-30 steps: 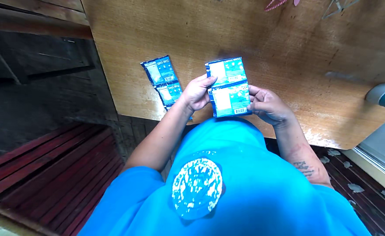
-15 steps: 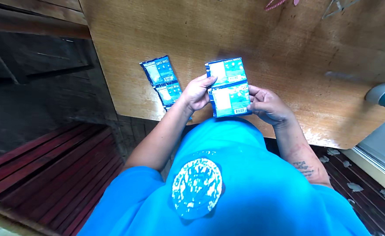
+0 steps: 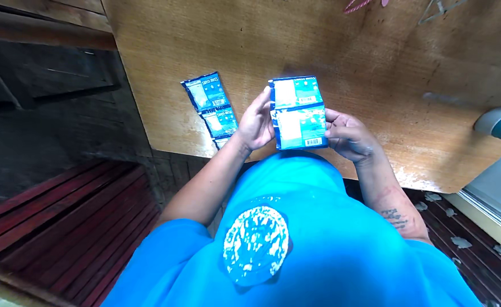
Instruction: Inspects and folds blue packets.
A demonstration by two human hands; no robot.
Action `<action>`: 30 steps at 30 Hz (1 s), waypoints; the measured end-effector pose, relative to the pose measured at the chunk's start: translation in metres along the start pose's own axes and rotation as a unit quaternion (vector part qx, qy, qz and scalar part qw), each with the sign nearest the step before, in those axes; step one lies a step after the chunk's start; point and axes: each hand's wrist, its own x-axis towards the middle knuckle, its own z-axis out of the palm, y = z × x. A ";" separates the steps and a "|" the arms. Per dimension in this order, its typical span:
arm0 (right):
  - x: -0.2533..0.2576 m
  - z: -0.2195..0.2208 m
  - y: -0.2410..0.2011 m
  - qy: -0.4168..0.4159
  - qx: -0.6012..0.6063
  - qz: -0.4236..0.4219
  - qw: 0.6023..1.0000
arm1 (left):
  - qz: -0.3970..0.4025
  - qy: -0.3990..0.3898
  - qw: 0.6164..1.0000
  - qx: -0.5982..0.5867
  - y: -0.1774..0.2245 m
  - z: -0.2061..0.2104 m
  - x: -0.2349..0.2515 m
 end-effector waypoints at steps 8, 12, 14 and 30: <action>0.019 0.007 -0.004 0.094 0.203 -0.048 0.973 | -0.019 -0.030 0.980 0.195 -0.004 0.007 -0.013; 0.018 0.003 -0.005 0.117 0.112 -0.049 0.986 | -0.055 0.031 0.991 0.117 0.004 0.015 -0.009; 0.014 0.002 -0.005 0.122 0.063 -0.024 0.990 | -0.057 0.043 0.994 0.077 0.006 0.019 -0.009; -0.007 0.005 -0.001 0.007 -0.120 -0.026 0.992 | -0.048 0.047 0.997 0.028 0.005 0.016 -0.007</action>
